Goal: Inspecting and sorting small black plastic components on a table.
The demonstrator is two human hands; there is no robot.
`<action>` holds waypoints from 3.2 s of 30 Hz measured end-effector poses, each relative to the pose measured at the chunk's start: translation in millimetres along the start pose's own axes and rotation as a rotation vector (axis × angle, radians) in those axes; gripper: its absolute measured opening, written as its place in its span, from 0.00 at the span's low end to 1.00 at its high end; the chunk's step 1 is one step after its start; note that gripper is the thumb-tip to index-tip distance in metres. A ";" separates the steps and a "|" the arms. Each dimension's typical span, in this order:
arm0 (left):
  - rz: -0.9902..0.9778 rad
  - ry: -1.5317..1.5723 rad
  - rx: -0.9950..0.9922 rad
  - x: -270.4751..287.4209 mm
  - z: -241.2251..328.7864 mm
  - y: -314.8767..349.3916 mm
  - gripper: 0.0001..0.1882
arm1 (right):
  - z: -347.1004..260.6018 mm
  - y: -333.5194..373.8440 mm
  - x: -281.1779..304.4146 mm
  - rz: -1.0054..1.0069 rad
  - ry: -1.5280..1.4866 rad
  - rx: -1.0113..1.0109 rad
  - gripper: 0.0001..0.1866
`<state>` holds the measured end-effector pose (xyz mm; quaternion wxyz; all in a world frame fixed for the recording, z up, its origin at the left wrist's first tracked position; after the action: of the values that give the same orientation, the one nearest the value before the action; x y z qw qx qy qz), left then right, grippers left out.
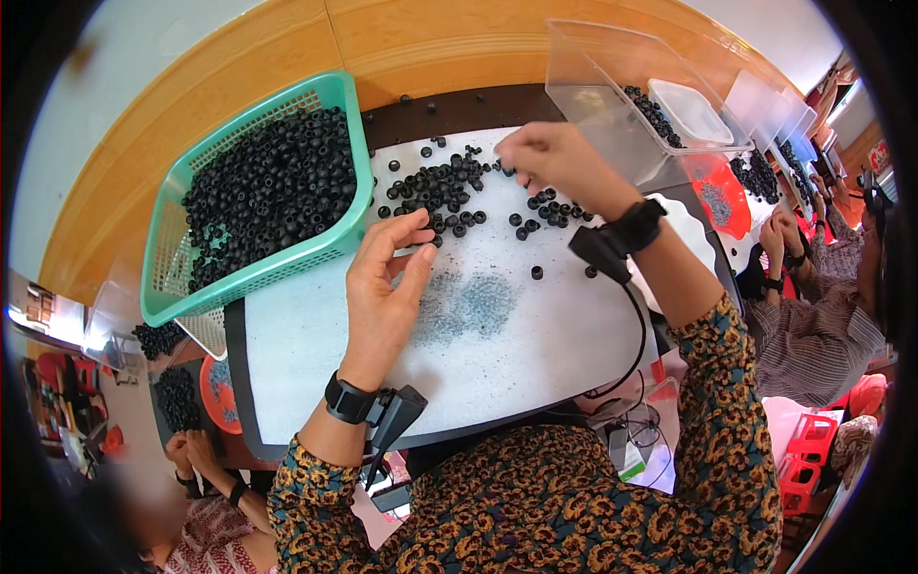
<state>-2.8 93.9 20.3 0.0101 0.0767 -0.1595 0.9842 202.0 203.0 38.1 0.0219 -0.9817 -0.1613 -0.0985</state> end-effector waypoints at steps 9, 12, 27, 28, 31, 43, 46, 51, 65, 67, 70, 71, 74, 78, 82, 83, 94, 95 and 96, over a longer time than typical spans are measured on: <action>-0.005 0.026 0.010 -2.8 -0.9 -1.3 0.16 | 29.1 -21.7 -35.4 -0.018 0.626 0.224 0.10; 0.002 0.049 0.023 -3.6 -1.3 -0.4 0.14 | 16.7 -16.1 -38.6 0.010 0.738 0.367 0.10; -0.057 0.123 -0.044 -9.7 10.6 0.0 0.14 | 10.1 47.4 -82.3 -0.317 -0.365 -0.127 0.10; -0.059 0.121 -0.044 -10.1 10.5 0.6 0.14 | 10.3 48.5 -83.1 -0.314 -0.387 -0.118 0.09; -0.056 0.183 0.011 -10.6 5.0 1.6 0.13 | 2.5 51.7 -83.4 -0.280 -0.393 -0.100 0.08; -0.088 0.354 0.251 -13.0 -7.0 3.2 0.12 | -3.4 56.7 -82.5 -0.257 -0.362 0.014 0.09; -0.098 0.375 0.262 -13.7 -8.9 3.8 0.12 | -5.6 57.7 -85.0 -0.264 -0.373 0.076 0.08; -0.095 0.374 0.227 -15.3 -7.4 2.8 0.13 | -11.4 56.6 -81.2 -0.176 -0.186 0.290 0.08; -0.057 0.442 0.196 -15.3 -3.7 1.3 0.10 | -49.9 72.7 -78.5 -0.017 0.231 0.687 0.12; -0.052 0.445 0.197 -14.7 -4.4 1.0 0.09 | -42.2 68.1 -76.7 -0.024 0.181 0.608 0.12; -0.084 0.429 0.186 -16.4 -0.7 0.3 0.07 | -32.6 62.5 -74.3 -0.035 0.122 0.520 0.11; -0.090 0.420 0.185 -17.3 -0.9 0.0 0.07 | -30.0 62.3 -74.6 -0.037 0.123 0.519 0.11; -0.093 0.407 0.182 -17.0 -3.2 0.5 0.07 | -13.7 56.8 -78.3 -0.105 -0.040 0.383 0.11; -0.082 0.389 0.170 -15.7 -2.3 2.7 0.06 | -3.5 55.5 -84.6 -0.184 -0.186 0.218 0.11; -0.088 0.301 0.151 -13.5 -2.2 3.6 0.05 | -2.3 56.8 -86.9 -0.202 -0.238 0.182 0.11; -0.098 0.294 0.160 -14.5 -2.0 3.6 0.05 | -1.8 57.0 -86.7 -0.206 -0.237 0.180 0.11; 0.063 0.235 0.168 -1.2 -12.0 1.1 0.04 | 4.0 58.2 -88.2 -0.265 -0.432 0.016 0.12; 0.029 0.220 0.093 -3.3 -7.3 0.5 0.05 | 4.5 58.0 -87.3 -0.266 -0.427 0.016 0.12; -0.006 0.204 0.018 -5.6 -1.5 0.4 0.05 | 8.6 57.7 -85.9 -0.251 -0.445 -0.028 0.12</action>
<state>2.5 94.0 17.9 0.0286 -0.0236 -0.1487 0.9882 142.3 122.3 11.8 -0.0402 -0.9517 -0.2814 0.1160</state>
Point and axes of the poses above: each hand's wrist, its own y-axis away from the middle knuckle, its own x-axis out of the back of the hand, z = x × y, the point moved 9 cm from there along -y, towards the middle knuckle
